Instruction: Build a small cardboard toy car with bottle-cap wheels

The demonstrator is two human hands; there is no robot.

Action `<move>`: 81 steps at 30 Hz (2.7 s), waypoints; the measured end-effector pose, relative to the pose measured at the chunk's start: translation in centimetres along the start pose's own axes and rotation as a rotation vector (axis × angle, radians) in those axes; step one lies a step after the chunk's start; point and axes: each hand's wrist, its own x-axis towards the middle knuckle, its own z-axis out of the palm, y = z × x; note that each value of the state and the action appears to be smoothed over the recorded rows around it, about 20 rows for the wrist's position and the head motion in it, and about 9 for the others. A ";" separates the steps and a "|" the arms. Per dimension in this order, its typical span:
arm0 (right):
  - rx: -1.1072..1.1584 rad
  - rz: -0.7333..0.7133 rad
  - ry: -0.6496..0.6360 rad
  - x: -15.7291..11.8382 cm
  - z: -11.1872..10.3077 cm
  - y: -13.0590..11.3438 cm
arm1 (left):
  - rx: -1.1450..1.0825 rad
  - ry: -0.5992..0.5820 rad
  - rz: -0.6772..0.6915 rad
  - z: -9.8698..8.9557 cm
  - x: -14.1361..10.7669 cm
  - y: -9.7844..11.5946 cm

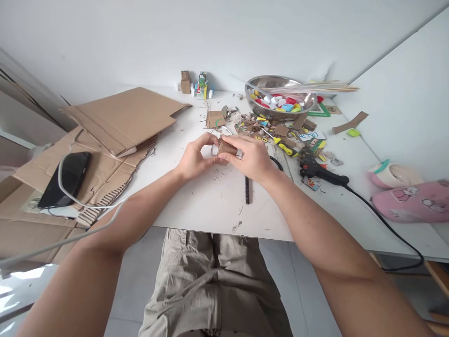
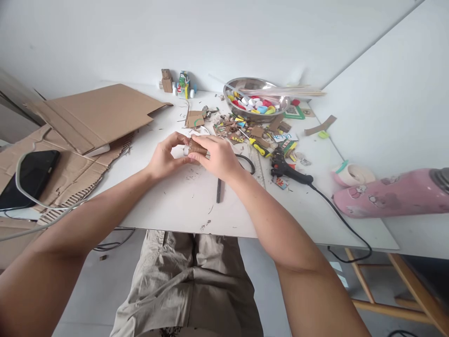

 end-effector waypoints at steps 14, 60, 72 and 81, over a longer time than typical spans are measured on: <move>0.052 0.078 -0.097 -0.1 -0.7 1.0 | -0.189 0.053 -0.210 -0.2 0.7 -1.2; 0.063 0.051 0.079 -0.2 -0.5 1.7 | 0.001 -0.125 -0.228 -1.0 0.5 0.6; 0.058 0.051 0.071 -0.1 -0.2 1.6 | 0.067 -0.082 -0.179 -0.9 0.7 -0.1; 0.089 0.006 0.057 0.1 0.0 2.1 | 0.298 -0.057 -0.106 -0.9 0.8 -0.9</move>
